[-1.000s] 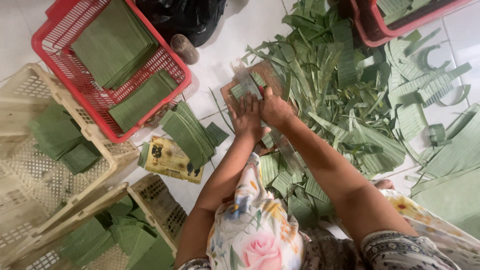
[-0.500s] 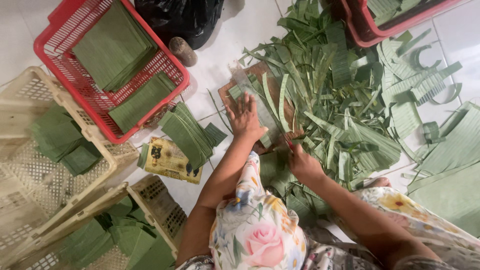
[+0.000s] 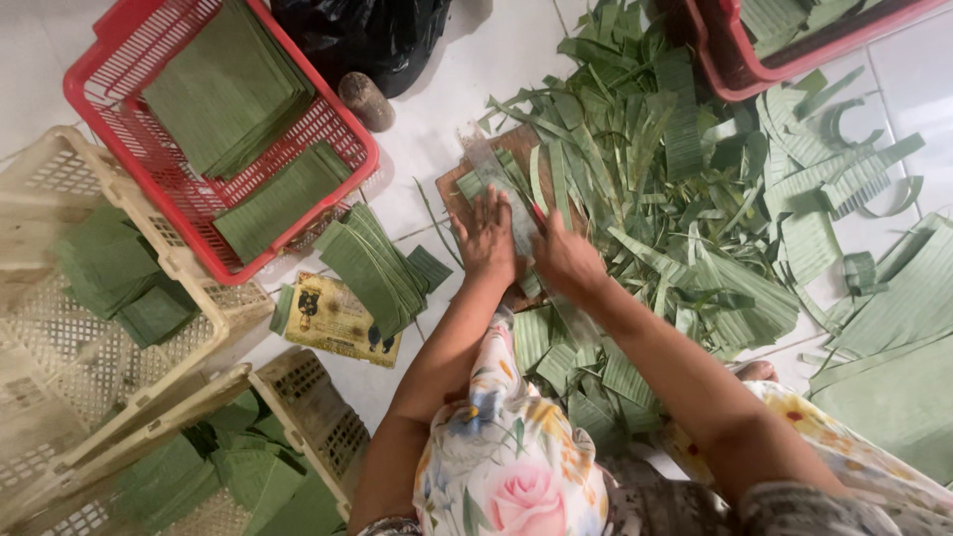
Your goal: The person sits on the floor trimming banana leaf sheets. They stack leaf pieces, cut edges with red-handled scissors on a wooden board, square off stacks using a knife against a wooden guide strip, place trimmed sheets into plastic baskets, and press a stack with a stone roller.
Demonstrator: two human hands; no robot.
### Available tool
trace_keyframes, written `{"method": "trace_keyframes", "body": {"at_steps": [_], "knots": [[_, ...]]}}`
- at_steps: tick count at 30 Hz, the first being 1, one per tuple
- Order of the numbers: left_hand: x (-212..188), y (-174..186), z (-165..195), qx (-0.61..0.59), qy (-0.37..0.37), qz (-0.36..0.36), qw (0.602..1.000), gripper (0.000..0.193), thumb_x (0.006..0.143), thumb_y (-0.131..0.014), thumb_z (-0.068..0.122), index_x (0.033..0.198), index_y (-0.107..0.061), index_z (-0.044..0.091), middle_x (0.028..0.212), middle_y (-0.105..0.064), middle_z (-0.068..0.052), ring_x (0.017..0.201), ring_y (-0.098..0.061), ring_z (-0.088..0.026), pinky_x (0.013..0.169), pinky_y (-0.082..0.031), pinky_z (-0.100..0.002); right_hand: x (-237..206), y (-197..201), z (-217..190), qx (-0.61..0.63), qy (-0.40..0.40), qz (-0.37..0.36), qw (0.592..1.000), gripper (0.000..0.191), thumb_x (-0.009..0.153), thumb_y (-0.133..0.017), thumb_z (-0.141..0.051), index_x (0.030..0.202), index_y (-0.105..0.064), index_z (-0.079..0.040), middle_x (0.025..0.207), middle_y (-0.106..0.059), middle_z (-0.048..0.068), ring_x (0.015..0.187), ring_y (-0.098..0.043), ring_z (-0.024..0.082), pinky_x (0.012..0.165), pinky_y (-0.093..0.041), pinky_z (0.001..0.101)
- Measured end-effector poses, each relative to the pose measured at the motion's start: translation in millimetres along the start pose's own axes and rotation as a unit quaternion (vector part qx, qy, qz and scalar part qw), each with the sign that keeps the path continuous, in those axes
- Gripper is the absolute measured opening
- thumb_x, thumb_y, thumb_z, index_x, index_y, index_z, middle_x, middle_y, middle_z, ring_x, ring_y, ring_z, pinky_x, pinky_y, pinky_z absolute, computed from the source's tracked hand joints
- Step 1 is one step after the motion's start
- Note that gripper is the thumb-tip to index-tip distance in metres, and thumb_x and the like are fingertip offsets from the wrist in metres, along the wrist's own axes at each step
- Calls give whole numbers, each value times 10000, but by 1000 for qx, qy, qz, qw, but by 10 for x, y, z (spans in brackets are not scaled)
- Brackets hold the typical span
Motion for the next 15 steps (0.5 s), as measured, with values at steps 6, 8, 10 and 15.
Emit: {"method": "trace_keyframes", "body": {"at_steps": [6, 8, 10, 15], "knots": [[90, -72, -69, -23, 19, -67, 997, 1266, 714, -870, 511, 1633, -81, 143, 1727, 2, -72, 1592, -58, -269, 1237, -44, -642, 667, -9, -177, 10, -123, -61, 990, 417, 1035, -469, -395, 1232, -396, -35, 1025, -692, 344, 966, -664, 542, 856, -513, 610], [122, -34, -82, -26, 17, -61, 998, 1267, 713, -867, 516, 1634, -79, 147, 1728, 3, -71, 1592, -57, -271, 1240, -43, -642, 746, 15, -228, 13, -124, -66, 990, 415, 1025, -464, -387, 1232, -395, -34, 1043, -687, 347, 988, -659, 544, 870, -509, 612], [111, -6, -83, -29, 13, -55, 998, 1266, 716, -862, 523, 1634, -76, 144, 1726, 2, -74, 1591, -61, -276, 1236, -43, -650, 771, 25, -272, 26, -114, -61, 991, 399, 1012, -470, -372, 1218, -406, -36, 1063, -681, 345, 1003, -652, 546, 873, -500, 618], [5, -19, -37, -13, 14, -72, 997, 1224, 754, -841, 523, 1625, -71, 142, 1726, 4, -73, 1587, -64, -274, 1233, -32, -666, 629, 12, -224, 21, -117, -64, 991, 384, 1006, -485, -344, 1216, -427, -27, 1056, -679, 354, 1015, -647, 551, 905, -491, 618]]}}
Point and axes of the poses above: each hand's wrist, its own x-axis towards the middle knuckle, its own y-axis out of the back of the hand, z = x × y, the point moved 6 cm from there along x, towards the middle knuckle
